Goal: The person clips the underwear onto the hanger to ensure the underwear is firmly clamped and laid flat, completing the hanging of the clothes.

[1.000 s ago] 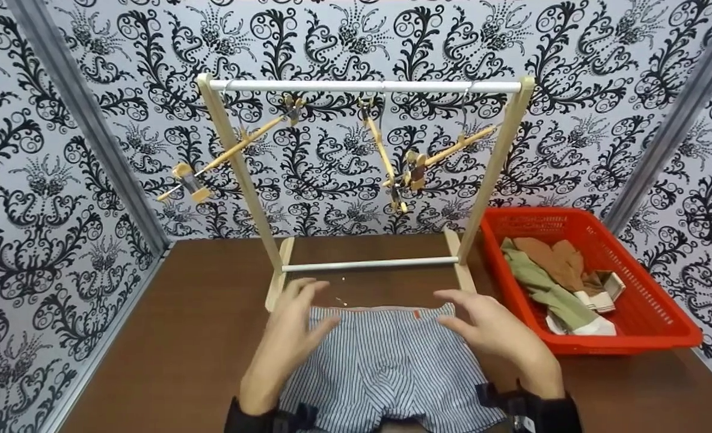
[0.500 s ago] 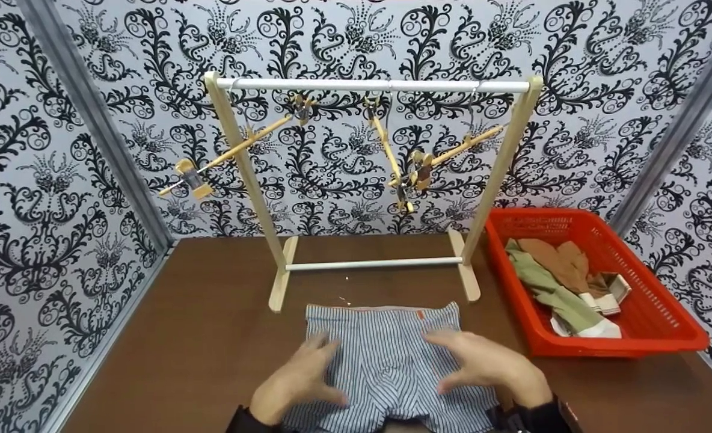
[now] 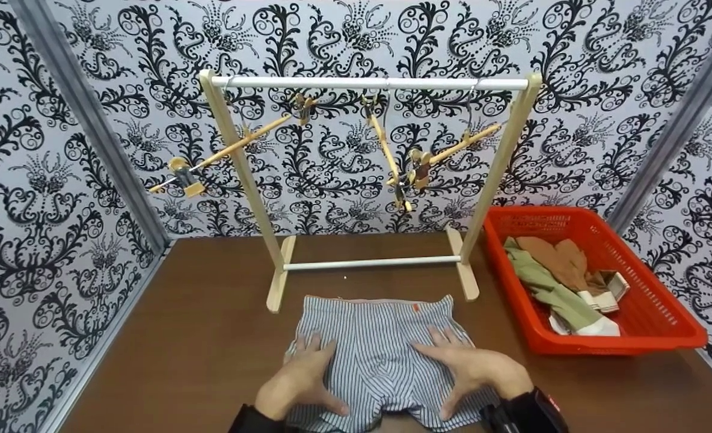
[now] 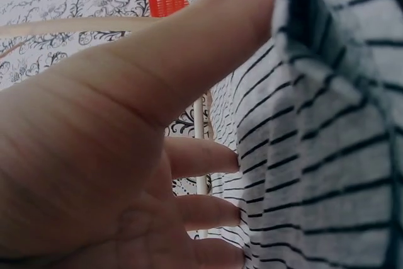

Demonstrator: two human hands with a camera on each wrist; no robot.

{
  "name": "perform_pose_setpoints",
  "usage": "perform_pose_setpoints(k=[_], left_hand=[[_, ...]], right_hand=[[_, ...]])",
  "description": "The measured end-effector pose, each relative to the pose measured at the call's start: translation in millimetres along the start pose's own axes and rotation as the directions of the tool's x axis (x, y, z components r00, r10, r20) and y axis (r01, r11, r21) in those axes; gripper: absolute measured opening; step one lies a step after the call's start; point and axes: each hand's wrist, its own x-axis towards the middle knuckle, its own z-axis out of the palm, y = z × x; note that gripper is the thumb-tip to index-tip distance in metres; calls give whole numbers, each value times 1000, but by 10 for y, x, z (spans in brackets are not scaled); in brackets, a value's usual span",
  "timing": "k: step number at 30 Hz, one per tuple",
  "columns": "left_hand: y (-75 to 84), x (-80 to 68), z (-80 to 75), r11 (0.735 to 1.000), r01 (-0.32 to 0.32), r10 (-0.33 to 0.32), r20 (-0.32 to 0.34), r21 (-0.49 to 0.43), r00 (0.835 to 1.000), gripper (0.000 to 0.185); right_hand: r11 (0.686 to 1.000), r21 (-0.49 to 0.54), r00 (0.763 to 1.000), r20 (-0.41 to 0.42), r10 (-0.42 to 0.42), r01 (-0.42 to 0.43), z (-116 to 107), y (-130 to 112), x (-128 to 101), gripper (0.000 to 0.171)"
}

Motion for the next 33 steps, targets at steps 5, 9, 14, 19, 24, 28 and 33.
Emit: perform_pose_setpoints(k=[5,9,14,19,24,28,33], left_hand=[[-26,29,4,1000,-3,3,-10,-7,1000,118],[-62,65,17,1000,-21,21,-45,-11,999,117],[-117,78,44,998,-45,42,-100,-33,994,115],[-85,38,19,999,-24,23,-46,-23,999,110],[-53,27,-23,1000,-10,10,-23,5,1000,107],[-48,40,-17,999,-29,30,-39,17,999,109],[-71,4,29,999,-26,27,-48,20,998,109]], right_hand=[[1000,5,1000,2,-15,15,-15,56,35,117],[998,13,998,-13,-67,67,-51,114,47,115],[996,6,993,-78,-91,92,-93,89,36,108],[1000,6,995,-99,-4,4,-71,-57,-43,101],[997,2,991,-104,81,-82,-19,-119,-6,99],[991,23,985,-117,131,-129,-3,-110,10,102],[994,23,988,-105,112,-110,17,-103,17,103]])
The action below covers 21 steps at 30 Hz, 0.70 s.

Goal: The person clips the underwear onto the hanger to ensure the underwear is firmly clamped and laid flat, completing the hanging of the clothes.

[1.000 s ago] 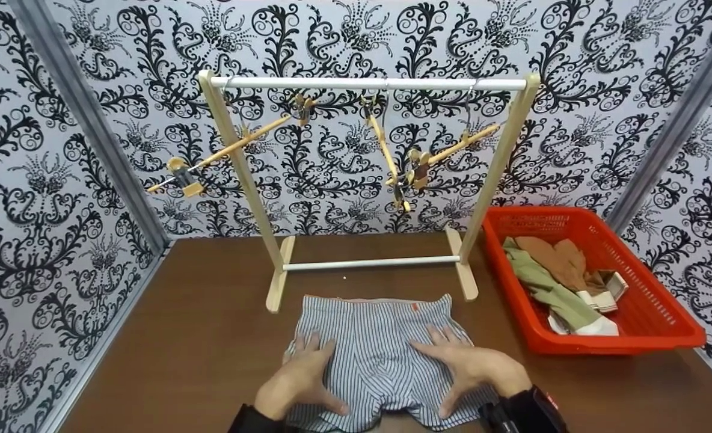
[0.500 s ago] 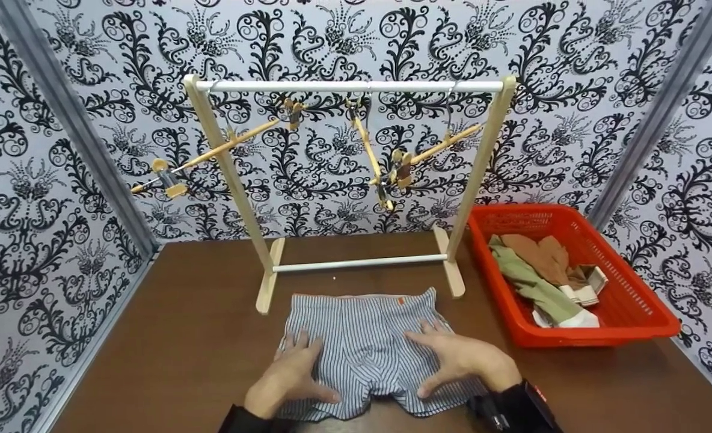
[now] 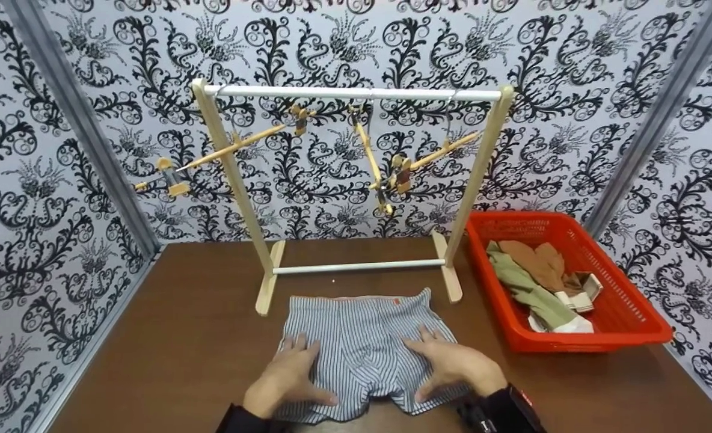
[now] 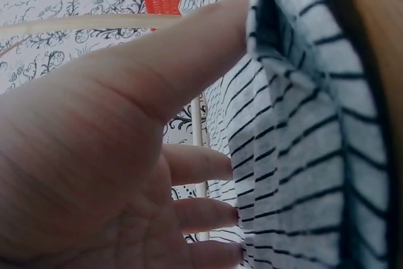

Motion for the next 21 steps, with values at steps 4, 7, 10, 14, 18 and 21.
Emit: perform_pose_setpoints(k=[4,7,10,14,18,21], left_hand=[[-1,-33,19,999,38,-38,11,-4,999,109],[0,-21,5,999,42,-42,-3,-7,999,109],[-1,9,-10,999,34,-34,-29,-16,999,108],[-9,39,-9,999,35,-36,-39,-22,999,107],[-8,32,7,999,46,-47,-28,-17,999,105],[12,5,19,999,33,-33,-17,-16,999,106]], right_hand=[[1000,10,1000,14,-1,1,34,12,6,103],[1000,9,1000,-1,-17,17,5,25,13,101],[999,14,999,-12,-41,41,-40,64,34,99],[999,1,999,-13,-34,34,-70,90,69,98],[999,-52,1000,2,0,1,-89,52,89,98],[996,-86,999,21,25,-23,-112,7,92,97]])
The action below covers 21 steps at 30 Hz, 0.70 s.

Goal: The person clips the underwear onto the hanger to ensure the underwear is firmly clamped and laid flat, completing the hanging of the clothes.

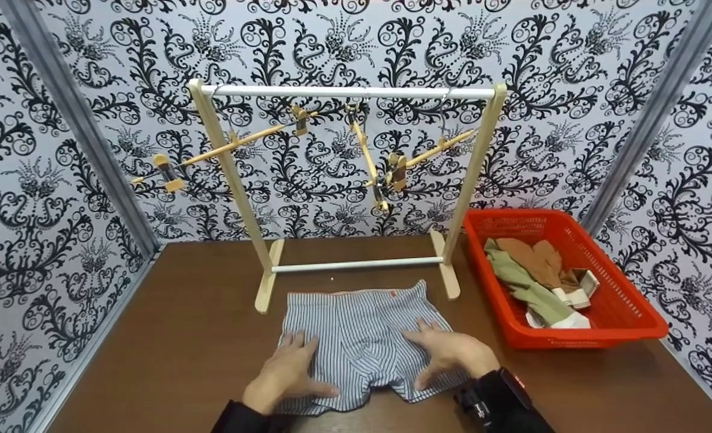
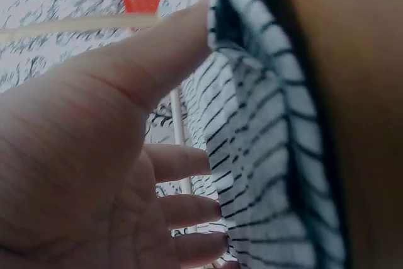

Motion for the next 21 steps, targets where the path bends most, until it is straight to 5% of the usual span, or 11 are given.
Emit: perform_pose_setpoints(k=[3,6,10,14,16,18,21], left_hand=[[-11,-34,-18,998,-68,68,-41,-10,997,107],[-64,-62,-96,988,-151,144,-170,-29,975,99],[-165,-63,-354,980,-188,145,-402,-69,904,82],[-274,-43,-740,956,-178,22,-550,-232,835,82],[-327,-59,-946,913,-193,-58,-580,-360,812,84],[-360,-104,-1157,836,-209,-149,-575,-508,805,88],[-399,-187,-1447,711,-261,-244,-577,-653,780,91]], right_hand=[[1000,0,1000,-1,-15,15,-67,-70,18,95],[996,11,994,-60,-87,88,-174,-144,63,89],[982,29,965,-193,-176,185,-358,-245,166,88],[960,139,932,-308,-192,244,-554,-370,307,93],[917,275,922,-338,-189,289,-634,-454,410,94],[840,440,922,-350,-166,318,-699,-557,532,93],[668,664,930,-344,-128,337,-783,-764,739,91]])
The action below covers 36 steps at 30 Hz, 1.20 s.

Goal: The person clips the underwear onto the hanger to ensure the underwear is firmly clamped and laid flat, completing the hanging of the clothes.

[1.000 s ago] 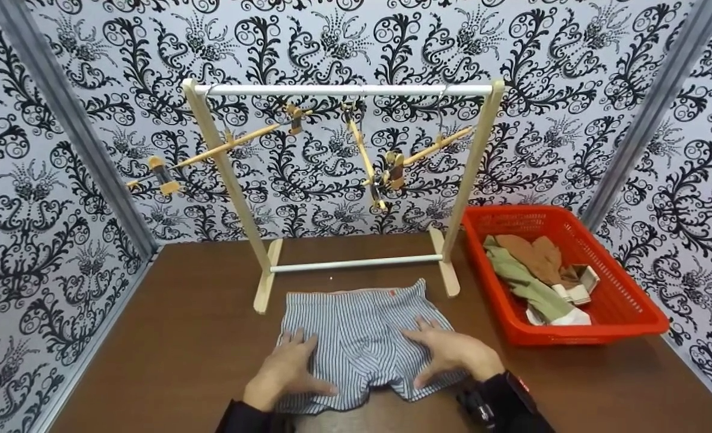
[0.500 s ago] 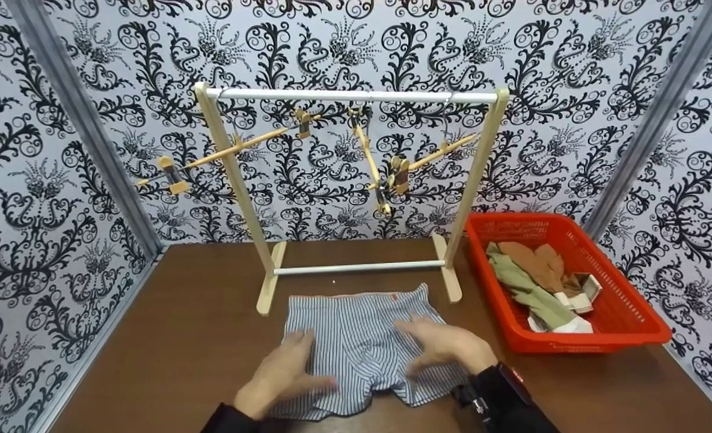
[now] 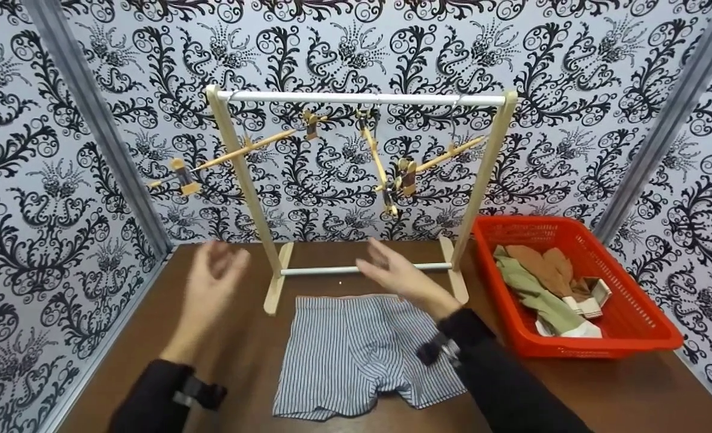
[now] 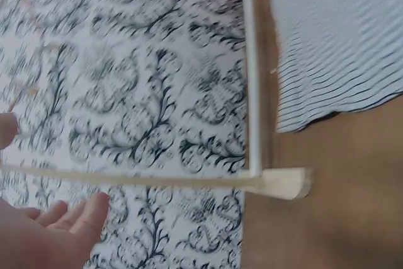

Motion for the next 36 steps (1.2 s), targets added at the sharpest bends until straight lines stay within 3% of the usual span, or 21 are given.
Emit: perform_pose_setpoints(k=[3,9,12,18,23,30,36], left_hand=[[172,96,-176,993,12,-19,-57,-121,998,90],[455,268,-359,955,-74,30,-155,-287,987,82],[539,312,-386,931,-91,39,-154,-352,987,79],[682,323,-417,890,-56,-5,-134,-452,991,74],[777,347,-418,827,-26,-61,-136,-562,989,67],[829,355,-385,743,-24,-88,-133,-669,987,57],[887,364,-412,669,-34,-108,-142,-743,984,43]], right_hand=[[983,183,1000,0,0,0,160,-147,249,86],[904,425,999,-31,-37,46,528,-502,678,77],[876,481,998,-67,-9,40,696,-643,828,73],[812,583,991,-123,49,33,837,-863,1018,60],[746,664,988,-149,50,62,806,-1101,1123,57],[721,688,990,-138,7,91,875,-1406,1178,58],[662,744,991,-132,6,95,953,-1561,1276,58]])
